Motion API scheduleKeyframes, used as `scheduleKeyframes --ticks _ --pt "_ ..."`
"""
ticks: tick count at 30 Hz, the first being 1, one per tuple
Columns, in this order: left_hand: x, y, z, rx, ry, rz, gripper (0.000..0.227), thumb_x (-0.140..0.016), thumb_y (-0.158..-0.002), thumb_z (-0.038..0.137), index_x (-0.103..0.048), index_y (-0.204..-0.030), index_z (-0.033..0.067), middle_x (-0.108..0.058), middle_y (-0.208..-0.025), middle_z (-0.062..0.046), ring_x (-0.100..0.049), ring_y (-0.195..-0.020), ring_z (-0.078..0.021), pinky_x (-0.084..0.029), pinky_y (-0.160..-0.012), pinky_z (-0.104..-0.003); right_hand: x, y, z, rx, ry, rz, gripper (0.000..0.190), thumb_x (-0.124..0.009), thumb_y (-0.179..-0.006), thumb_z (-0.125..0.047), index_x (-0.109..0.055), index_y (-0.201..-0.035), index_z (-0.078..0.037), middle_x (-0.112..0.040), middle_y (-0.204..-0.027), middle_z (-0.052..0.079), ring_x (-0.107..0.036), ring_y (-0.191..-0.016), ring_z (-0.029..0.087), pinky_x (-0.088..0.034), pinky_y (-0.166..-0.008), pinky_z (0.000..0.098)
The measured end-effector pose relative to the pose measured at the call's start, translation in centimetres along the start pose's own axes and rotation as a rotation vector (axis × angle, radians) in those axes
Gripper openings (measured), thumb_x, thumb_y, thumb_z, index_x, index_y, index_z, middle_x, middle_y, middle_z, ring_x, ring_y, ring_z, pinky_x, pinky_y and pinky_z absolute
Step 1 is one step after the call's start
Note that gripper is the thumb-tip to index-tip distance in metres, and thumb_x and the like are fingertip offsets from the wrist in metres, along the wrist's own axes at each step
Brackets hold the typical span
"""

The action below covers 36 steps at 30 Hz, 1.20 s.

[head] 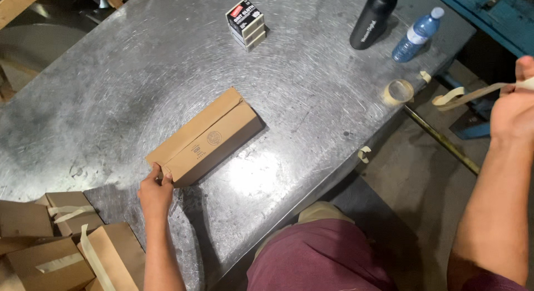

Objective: The person packs items into small cardboard boxes, sealing some with tape and unfolding others, on a metal workbench.

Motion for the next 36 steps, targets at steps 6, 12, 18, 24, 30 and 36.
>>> scheduleKeyframes --ticks 6,12,18,24,30,36 --pt "0.0 -0.9 -0.5 -0.049 0.009 0.018 0.057 -0.062 -0.1 0.027 -0.056 -0.155 0.0135 -0.063 -0.144 -0.019 -0.048 -0.143 -0.0406 -0.038 -0.115 -0.049 5.6 7.9 1.0 0.092 -0.05 0.129 0.02 -0.065 -0.086 -0.012 -0.049 -0.096 -0.018 -0.063 -0.103 0.006 -0.068 -0.108 0.023 -0.059 -0.114 0.0347" --pt "0.4 -0.4 0.1 -0.074 -0.025 0.003 0.059 -0.06 -0.101 0.025 -0.052 -0.157 0.0132 -0.064 -0.144 -0.016 -0.037 -0.146 -0.0478 -0.037 -0.115 -0.054 6.0 17.9 5.6 0.148 0.787 0.071 0.029 -0.081 -0.111 -0.002 -0.054 -0.115 -0.011 -0.056 -0.105 0.005 -0.051 -0.093 0.014 -0.043 -0.088 0.0279" --pt "1.7 0.5 1.2 -0.068 -0.091 0.077 0.053 -0.069 -0.101 0.027 -0.061 -0.153 0.0205 -0.078 -0.111 -0.023 -0.069 -0.117 -0.0422 -0.053 -0.1 -0.054 -2.3 28.5 8.9 0.247 1.211 0.076 0.009 -0.078 -0.104 0.004 -0.069 -0.105 0.001 -0.071 -0.089 0.017 -0.07 -0.086 0.037 -0.054 -0.084 0.0444" --pt "0.6 -2.0 -1.4 -0.059 -0.101 0.071 0.053 -0.069 -0.102 0.028 -0.061 -0.154 0.0196 -0.077 -0.113 -0.024 -0.069 -0.117 -0.0418 -0.054 -0.099 -0.054 -7.0 32.5 17.8 -0.061 1.386 0.1 0.009 -0.07 -0.106 -0.021 -0.068 -0.107 -0.012 -0.072 -0.089 0.015 -0.075 -0.087 0.035 -0.059 -0.076 0.0469" --pt "0.7 -2.7 -1.7 -0.063 -0.119 0.063 0.052 -0.07 -0.101 0.028 -0.063 -0.152 0.018 -0.077 -0.111 -0.024 -0.07 -0.115 -0.0435 -0.054 -0.099 -0.055 -8.1 32.8 23.6 -0.041 1.2 0.294 0.004 -0.069 -0.097 -0.016 -0.066 -0.095 -0.015 -0.072 -0.08 0.015 -0.073 -0.08 0.041 -0.056 -0.076 0.052" --pt "0.4 -4.4 -3.2 -0.082 -0.188 0.074 0.052 -0.072 -0.1 0.031 -0.064 -0.151 0.0214 -0.079 -0.108 -0.021 -0.07 -0.113 -0.0419 -0.055 -0.097 -0.055 -3.2 32.2 32.2 -0.25 0.747 0.255 0.016 -0.081 -0.096 -0.025 -0.072 -0.091 -0.014 -0.074 -0.072 0.007 -0.074 -0.064 0.021 -0.058 -0.063 0.0353"
Point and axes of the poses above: each hand's wrist, its own y-axis away from the middle knuckle, its own x-axis out of the back of the hand, z = x × y, the point moved 10 cm from there along -y, towards the middle knuckle
